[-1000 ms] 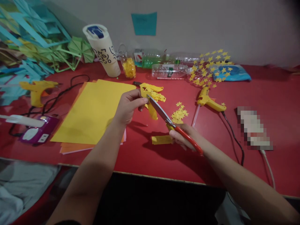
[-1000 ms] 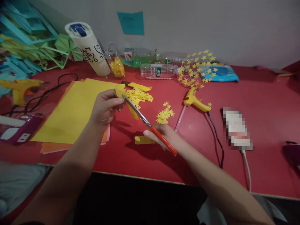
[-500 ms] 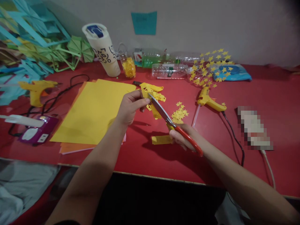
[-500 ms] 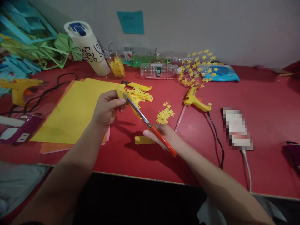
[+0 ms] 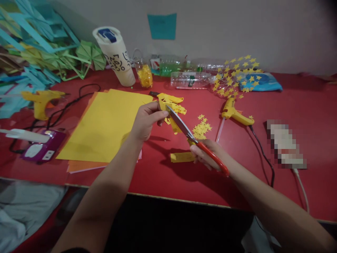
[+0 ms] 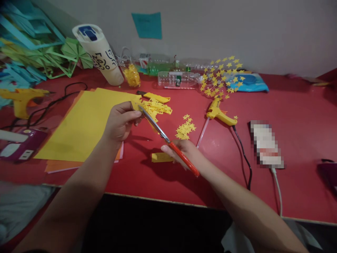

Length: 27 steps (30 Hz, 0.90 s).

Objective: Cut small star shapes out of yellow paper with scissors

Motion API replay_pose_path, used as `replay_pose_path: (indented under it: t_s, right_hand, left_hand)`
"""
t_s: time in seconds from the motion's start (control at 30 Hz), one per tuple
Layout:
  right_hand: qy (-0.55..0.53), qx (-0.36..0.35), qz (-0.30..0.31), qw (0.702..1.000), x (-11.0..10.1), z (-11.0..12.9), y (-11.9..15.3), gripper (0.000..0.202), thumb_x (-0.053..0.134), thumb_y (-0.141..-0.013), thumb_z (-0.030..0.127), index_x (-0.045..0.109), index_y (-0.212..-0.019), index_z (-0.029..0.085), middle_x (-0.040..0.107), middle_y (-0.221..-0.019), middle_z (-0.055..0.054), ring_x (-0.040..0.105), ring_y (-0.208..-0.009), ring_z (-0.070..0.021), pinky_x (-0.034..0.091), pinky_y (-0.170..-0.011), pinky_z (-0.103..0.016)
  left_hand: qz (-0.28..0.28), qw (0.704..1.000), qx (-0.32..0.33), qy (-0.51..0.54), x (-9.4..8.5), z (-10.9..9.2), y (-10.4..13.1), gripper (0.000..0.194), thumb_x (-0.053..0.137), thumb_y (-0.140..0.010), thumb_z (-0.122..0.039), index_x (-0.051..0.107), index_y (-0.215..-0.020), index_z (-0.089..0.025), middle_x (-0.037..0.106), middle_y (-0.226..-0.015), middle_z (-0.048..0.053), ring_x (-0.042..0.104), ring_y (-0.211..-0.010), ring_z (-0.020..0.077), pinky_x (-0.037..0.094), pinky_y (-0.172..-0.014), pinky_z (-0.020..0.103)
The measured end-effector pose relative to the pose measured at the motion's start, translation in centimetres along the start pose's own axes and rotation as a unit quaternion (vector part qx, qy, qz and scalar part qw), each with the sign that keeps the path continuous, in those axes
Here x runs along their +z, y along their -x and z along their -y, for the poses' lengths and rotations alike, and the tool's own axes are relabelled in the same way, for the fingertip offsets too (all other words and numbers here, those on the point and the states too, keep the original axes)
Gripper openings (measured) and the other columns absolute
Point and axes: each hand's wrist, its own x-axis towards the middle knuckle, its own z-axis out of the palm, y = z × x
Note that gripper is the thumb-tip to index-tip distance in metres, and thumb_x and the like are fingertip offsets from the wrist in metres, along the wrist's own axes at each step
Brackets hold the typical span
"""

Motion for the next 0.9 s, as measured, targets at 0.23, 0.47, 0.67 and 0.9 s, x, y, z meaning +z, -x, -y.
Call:
replay_pose_path:
  t_s: [0.23,0.47,0.67,0.9]
  right_hand:
    - [-0.001,0.012,-0.003,1.0,0.0,-0.18,-0.08,0.056,0.056,-0.072,0.074,0.044,-0.058,0.021,0.05,-0.047,0.003,0.039,-0.031,-0.006,0.03,-0.032,-0.022]
    - [-0.013,-0.002,-0.002,1.0,-0.08,-0.29,-0.08,0.053,0.058,-0.073,0.071,0.044,-0.058,0.021,0.051,-0.047,0.003,0.038,-0.031,-0.0063,0.029,-0.032,-0.022]
    - [-0.005,0.001,-0.003,1.0,-0.13,-0.28,-0.13,0.053,0.058,-0.074,0.069,0.044,-0.058,0.021,0.052,-0.048,0.003,0.038,-0.031,-0.0057,0.029,-0.032,-0.022]
    - [-0.016,0.01,-0.019,1.0,-0.08,-0.41,-0.18,0.054,0.059,-0.07,0.072,0.046,-0.058,0.021,0.052,-0.047,0.002,0.037,-0.03,-0.0057,0.028,-0.03,-0.021]
  left_hand:
    - [0.002,1.0,0.001,0.015,0.04,-0.09,-0.03,0.005,0.067,-0.061,-0.022,0.065,-0.058,-0.017,0.055,-0.051,-0.004,0.042,-0.042,0.004,0.036,-0.042,0.02]
    - [0.003,1.0,0.001,0.011,-0.13,-0.08,0.0,0.006,0.066,-0.062,-0.022,0.064,-0.058,-0.017,0.054,-0.05,-0.004,0.042,-0.042,0.0044,0.037,-0.043,0.021]
    - [-0.001,0.999,-0.01,0.03,0.01,-0.51,0.0,0.014,0.065,-0.058,-0.02,0.054,-0.051,-0.017,0.049,-0.045,-0.005,0.041,-0.04,0.0033,0.035,-0.042,0.019]
    - [-0.024,0.998,-0.003,0.058,-0.05,-0.61,-0.16,0.009,0.063,-0.059,-0.018,0.056,-0.053,-0.017,0.047,-0.043,-0.006,0.041,-0.04,0.003,0.034,-0.041,0.017]
